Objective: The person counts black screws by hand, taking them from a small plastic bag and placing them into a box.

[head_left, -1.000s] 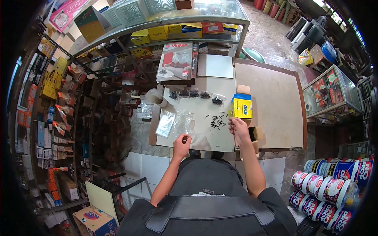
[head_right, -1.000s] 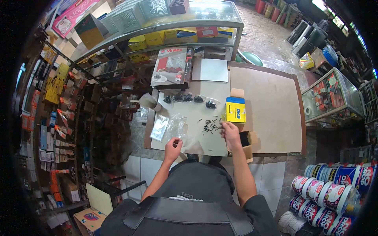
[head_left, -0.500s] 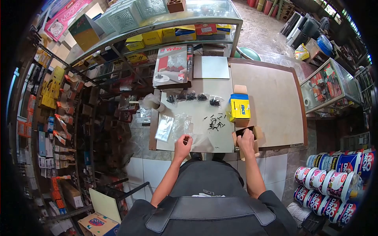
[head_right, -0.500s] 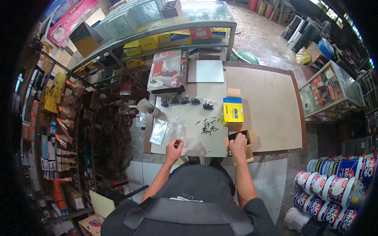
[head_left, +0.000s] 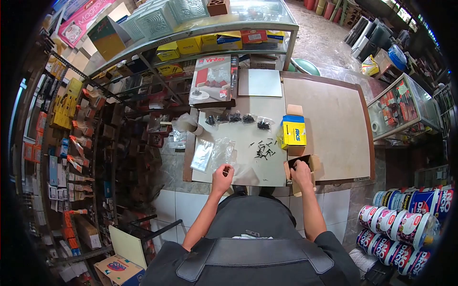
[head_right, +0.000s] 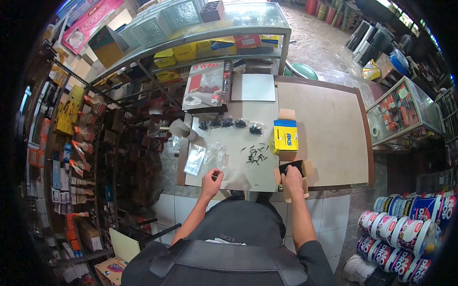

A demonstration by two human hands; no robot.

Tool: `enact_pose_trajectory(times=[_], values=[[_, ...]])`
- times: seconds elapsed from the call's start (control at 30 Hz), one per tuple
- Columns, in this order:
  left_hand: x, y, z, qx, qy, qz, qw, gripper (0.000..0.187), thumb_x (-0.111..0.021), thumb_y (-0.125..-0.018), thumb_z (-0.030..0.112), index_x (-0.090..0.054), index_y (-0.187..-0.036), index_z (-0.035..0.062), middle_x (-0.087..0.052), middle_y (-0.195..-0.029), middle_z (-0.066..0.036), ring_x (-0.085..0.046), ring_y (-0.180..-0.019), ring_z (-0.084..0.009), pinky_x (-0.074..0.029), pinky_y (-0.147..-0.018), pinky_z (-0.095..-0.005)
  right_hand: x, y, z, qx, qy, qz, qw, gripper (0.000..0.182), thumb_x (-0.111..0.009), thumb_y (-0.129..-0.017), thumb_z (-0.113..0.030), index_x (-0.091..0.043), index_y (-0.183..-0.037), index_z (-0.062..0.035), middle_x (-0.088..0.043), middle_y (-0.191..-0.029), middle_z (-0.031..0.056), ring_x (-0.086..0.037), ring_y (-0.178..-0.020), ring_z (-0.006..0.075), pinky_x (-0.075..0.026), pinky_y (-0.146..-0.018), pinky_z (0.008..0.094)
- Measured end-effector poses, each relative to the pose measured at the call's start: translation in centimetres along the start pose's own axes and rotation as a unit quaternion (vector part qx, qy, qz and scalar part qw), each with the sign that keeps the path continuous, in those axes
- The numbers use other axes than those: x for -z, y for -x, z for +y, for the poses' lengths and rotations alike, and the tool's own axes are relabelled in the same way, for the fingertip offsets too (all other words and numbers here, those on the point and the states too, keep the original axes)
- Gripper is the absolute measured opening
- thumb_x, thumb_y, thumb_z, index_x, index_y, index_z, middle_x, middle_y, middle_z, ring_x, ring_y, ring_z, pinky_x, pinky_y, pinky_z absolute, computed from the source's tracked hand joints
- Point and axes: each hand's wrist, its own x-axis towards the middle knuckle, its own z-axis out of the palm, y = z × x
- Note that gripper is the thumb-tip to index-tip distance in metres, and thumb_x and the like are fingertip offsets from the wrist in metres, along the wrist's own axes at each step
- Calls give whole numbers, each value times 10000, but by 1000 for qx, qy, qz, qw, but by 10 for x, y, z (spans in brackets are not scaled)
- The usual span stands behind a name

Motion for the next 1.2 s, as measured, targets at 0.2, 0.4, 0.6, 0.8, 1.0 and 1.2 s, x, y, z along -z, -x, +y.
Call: enact_pose_trajectory(times=[0.2,0.4,0.6,0.8,1.0,1.2], values=[[0,2,-3,5,3,1,1000,171,-676,-906,173,-673,-975,17,-708,-793,-92,-691,-711,-168,-543,-674,-312,4,1,4,39,-33,45,998,248,-766,-781,-170,-691,-947,-1,-702,-920,192,-676,-907,374,-546,-810,456],[-3,4,-4,4,2,0,1000,175,-678,-905,181,-675,-977,21,-707,-795,-93,-696,-721,-177,-545,-681,-314,4,-8,1,10,-5,6,1000,243,-767,-762,-187,-732,-917,-3,-723,-916,211,-698,-907,374,-559,-818,445],[-5,8,-7,6,5,11,1000,181,-677,-905,189,-676,-972,21,-707,-789,-98,-696,-715,-183,-542,-675,-318,-5,-6,6,-3,-21,35,999,259,-755,-756,-206,-726,-898,8,-723,-911,213,-697,-909,379,-559,-819,440],[-5,10,-7,20,7,-3,1000,165,-691,-904,176,-684,-973,26,-696,-803,-62,-658,-728,-122,-535,-681,-288,-2,-15,12,30,-11,20,999,262,-736,-747,-197,-706,-880,27,-717,-873,218,-700,-875,376,-559,-797,431],[-4,11,-7,22,5,6,1000,180,-685,-906,191,-680,-976,25,-702,-796,-76,-675,-714,-150,-536,-670,-304,6,-10,5,19,-104,-16,994,200,-699,-747,-132,-664,-859,30,-691,-812,212,-691,-804,358,-548,-722,409],[-4,11,-9,9,8,14,1000,188,-679,-905,202,-676,-974,27,-709,-793,-89,-691,-696,-178,-538,-662,-319,5,-9,8,71,-122,29,990,190,-700,-741,-111,-643,-853,31,-665,-745,198,-681,-727,322,-537,-681,392]])
